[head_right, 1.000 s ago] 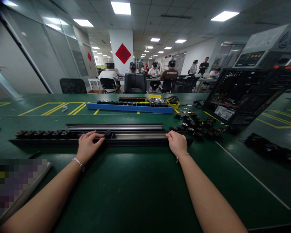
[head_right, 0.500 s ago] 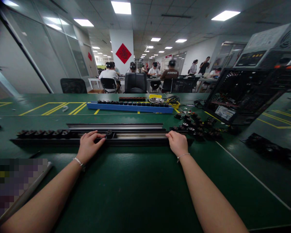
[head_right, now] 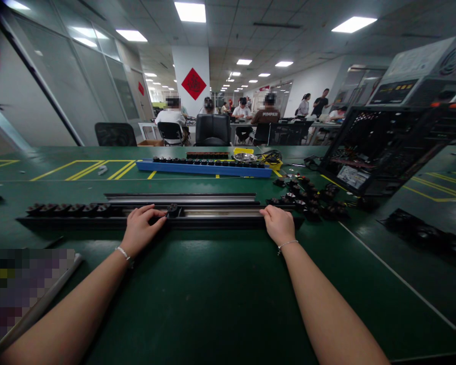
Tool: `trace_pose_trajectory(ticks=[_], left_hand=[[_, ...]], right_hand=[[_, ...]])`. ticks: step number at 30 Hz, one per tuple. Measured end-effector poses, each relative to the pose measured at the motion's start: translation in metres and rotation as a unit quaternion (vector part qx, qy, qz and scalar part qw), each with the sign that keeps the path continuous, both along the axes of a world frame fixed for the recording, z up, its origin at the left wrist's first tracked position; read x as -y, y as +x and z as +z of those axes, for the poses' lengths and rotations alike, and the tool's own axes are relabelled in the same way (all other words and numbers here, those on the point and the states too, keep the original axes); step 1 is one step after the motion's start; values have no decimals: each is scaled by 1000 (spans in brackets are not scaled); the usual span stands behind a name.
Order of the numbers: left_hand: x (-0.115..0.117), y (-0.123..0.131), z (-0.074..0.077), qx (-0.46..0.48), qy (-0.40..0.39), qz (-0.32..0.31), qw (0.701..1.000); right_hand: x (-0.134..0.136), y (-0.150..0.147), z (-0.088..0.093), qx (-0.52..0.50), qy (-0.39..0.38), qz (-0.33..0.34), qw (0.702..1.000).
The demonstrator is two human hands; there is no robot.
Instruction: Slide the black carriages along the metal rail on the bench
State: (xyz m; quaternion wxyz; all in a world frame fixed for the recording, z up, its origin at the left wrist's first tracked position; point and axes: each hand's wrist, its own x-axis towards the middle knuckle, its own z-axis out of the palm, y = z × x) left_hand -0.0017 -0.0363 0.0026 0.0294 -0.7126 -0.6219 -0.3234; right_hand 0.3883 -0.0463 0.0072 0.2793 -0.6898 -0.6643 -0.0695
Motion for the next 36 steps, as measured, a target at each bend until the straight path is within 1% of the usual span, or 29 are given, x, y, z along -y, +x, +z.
trace_pose_trajectory(ticks=[4,16,28,36], left_hand=[[0,0,0,-1,-3,-7,1000],[-1,1,-2,-7,7,-22,1000],[0,3,-2,-8,4,-45,999],[4,8,1,-15,-7,-61,998]], right_hand=[[-1,1,-1,0,7,5,1000],[0,-1,0,-1,-4,-12,1000],[0,-1,-2,-4,8,-14,1000],[0,-1,-3,0,25,-8,1000]])
